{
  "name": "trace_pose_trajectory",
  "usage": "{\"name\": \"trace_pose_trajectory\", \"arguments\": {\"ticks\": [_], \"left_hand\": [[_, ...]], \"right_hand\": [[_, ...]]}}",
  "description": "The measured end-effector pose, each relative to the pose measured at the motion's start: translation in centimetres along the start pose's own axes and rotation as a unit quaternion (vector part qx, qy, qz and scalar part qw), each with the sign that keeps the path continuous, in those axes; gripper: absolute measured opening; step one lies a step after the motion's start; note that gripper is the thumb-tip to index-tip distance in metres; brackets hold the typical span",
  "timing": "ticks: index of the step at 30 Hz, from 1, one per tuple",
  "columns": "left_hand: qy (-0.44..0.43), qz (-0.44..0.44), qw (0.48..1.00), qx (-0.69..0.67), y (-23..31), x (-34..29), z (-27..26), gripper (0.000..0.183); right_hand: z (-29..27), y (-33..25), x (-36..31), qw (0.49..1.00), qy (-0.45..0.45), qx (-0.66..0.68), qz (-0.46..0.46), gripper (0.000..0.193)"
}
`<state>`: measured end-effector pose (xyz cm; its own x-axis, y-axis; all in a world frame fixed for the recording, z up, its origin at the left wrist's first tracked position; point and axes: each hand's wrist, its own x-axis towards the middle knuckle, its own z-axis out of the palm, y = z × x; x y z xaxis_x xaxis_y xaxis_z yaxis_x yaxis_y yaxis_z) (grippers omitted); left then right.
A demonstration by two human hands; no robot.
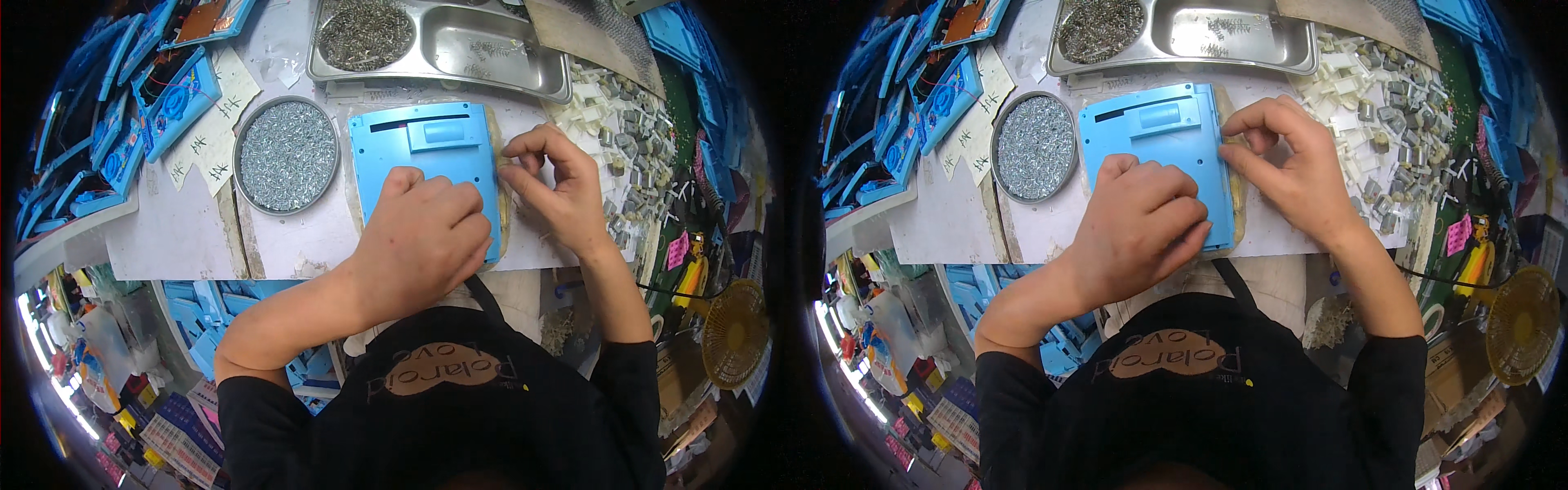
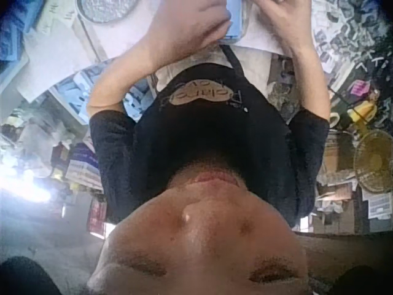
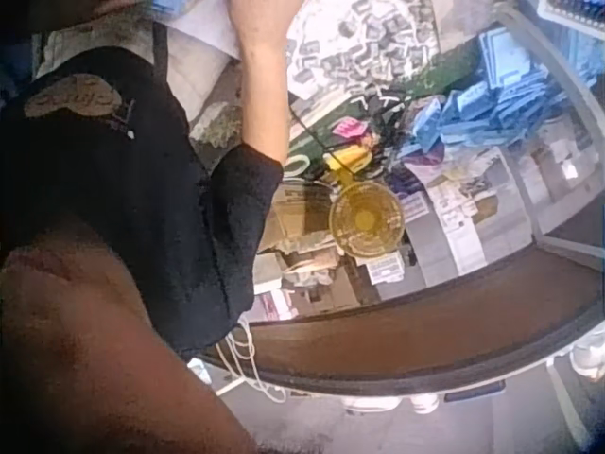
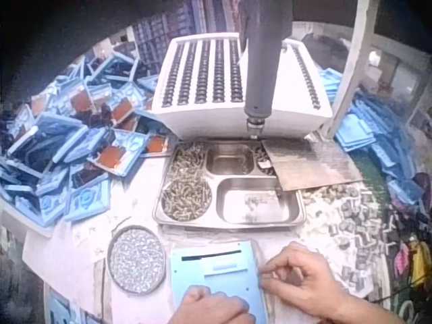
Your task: Soldering and assembling components into a blue electronic device casing.
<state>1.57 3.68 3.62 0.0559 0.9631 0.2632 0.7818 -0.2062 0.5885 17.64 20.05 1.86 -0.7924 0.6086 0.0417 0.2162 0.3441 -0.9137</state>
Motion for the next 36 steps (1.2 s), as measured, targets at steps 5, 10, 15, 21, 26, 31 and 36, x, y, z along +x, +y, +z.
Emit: {"name": "trace_pose_trajectory", "arguments": {"ticks": [5, 10, 15, 21, 26, 31, 36], "left_hand": [[0.013, 0.05, 0.993, 0.103, -0.6, -0.7, 0.8, 0.023], [0.033, 0.065, 0.984, 0.161, 0.1, -2.0, 1.6, 0.031], [0.025, 0.03, 0.98, 0.195, 1.1, -3.0, 1.8, 0.045], [0.011, -0.005, 0.977, 0.212, 1.7, -4.4, 2.0, 0.056], [0.036, 0.004, 0.983, 0.181, 1.0, -4.4, 2.1, 0.055], [0.03, 0.004, 0.989, 0.146, 0.9, -4.2, 2.3, 0.056], [0.035, -0.014, 0.993, 0.116, 0.5, -4.4, 1.6, 0.058]], "right_hand": [[-1.5, 0.1, -0.6, 0.999, 0.028, -0.035, -0.029, 0.014], [-2.4, 0.1, -0.3, 0.996, 0.039, -0.054, -0.052, 0.013], [-3.3, -0.6, 0.5, 0.992, 0.061, -0.069, -0.087, 0.012], [-3.5, -2.2, 2.4, 0.982, 0.054, -0.098, -0.15, 0.013], [-3.5, -4.3, 3.4, 0.965, 0.017, -0.154, -0.21, 0.015], [-3.1, -4.9, 4.0, 0.955, 0.013, -0.164, -0.246, 0.015], [-2.4, -4.8, 4.1, 0.951, 0.005, -0.162, -0.263, 0.016]]}}
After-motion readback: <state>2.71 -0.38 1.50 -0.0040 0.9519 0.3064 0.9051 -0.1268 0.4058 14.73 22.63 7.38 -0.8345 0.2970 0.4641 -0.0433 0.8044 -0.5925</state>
